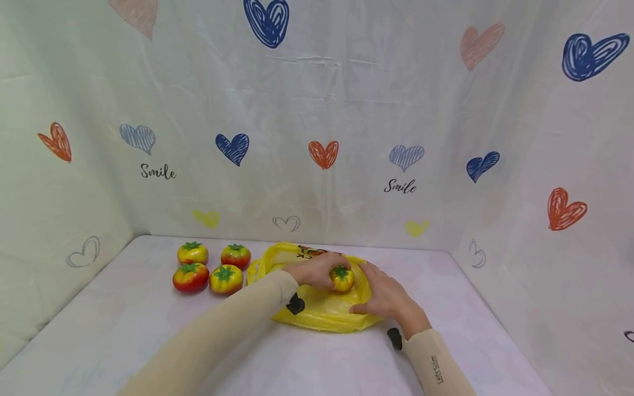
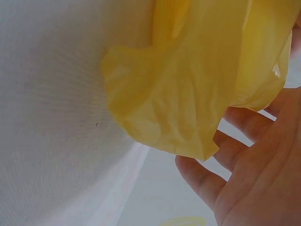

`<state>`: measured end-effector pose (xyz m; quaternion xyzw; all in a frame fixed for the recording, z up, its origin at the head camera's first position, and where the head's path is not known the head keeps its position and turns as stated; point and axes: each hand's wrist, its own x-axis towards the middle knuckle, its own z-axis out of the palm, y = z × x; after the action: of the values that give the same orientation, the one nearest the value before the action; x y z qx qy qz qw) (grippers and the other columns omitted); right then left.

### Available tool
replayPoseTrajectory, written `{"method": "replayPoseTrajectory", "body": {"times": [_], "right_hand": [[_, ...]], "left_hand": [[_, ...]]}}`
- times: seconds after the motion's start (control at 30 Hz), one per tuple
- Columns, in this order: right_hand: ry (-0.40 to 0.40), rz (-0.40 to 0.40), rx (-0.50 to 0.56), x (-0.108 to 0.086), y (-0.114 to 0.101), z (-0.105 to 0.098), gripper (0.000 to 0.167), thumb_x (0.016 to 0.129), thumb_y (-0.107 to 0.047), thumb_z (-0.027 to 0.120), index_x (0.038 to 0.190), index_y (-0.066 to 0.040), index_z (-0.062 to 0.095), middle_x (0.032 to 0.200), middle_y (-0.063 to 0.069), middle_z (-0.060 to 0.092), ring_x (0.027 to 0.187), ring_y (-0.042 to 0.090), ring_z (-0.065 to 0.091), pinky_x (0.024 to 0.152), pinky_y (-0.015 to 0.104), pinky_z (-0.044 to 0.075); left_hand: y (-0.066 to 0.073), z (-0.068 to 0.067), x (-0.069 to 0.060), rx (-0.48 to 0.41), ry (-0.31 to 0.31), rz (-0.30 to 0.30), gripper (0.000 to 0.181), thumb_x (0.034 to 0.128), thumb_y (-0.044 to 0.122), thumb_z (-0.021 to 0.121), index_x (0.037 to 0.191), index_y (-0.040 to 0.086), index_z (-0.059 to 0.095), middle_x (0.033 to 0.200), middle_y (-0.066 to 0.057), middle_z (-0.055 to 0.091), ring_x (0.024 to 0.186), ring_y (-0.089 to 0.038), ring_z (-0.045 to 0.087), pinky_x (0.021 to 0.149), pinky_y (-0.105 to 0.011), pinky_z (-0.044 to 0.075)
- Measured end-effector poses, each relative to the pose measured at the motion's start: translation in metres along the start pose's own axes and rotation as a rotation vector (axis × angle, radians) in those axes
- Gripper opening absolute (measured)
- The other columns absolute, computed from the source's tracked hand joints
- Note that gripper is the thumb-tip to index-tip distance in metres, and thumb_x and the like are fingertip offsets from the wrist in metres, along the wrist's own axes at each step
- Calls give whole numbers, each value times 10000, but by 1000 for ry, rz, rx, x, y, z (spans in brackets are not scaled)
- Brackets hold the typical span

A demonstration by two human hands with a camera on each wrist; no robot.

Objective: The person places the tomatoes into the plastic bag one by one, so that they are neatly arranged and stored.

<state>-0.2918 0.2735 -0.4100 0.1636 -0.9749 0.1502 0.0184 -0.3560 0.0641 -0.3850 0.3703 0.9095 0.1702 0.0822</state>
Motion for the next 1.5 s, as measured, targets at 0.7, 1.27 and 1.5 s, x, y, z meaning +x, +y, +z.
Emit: {"method": "replayPoseTrajectory", "body": {"times": [0.7, 1.27, 1.5], "right_hand": [[6, -23, 1, -1, 1, -1, 1091, 660, -574, 787, 1487, -78, 276, 1511, 167, 306, 1337, 387, 347, 1036, 568, 338], [6, -29, -1, 0, 1, 0, 1108, 647, -600, 783, 1491, -94, 274, 1503, 164, 319, 1318, 393, 373, 1017, 576, 358], [0, -24, 3, 0, 0, 0, 1109, 649, -593, 786, 1493, -95, 267, 1507, 163, 313, 1323, 389, 367, 1028, 571, 348]], "left_hand": [[9, -2, 2, 59, 31, -52, 481, 821, 260, 765, 1262, 202, 584, 1178, 51, 532, 1023, -93, 501, 987, -252, 415], [10, 2, 7, 57, 68, -55, 479, 837, 262, 745, 1283, 211, 577, 1194, 57, 531, 1046, -97, 497, 995, -255, 414], [11, 0, 7, 76, 69, -60, 484, 843, 246, 741, 1293, 209, 567, 1207, 46, 536, 1073, -106, 499, 1002, -262, 408]]}}
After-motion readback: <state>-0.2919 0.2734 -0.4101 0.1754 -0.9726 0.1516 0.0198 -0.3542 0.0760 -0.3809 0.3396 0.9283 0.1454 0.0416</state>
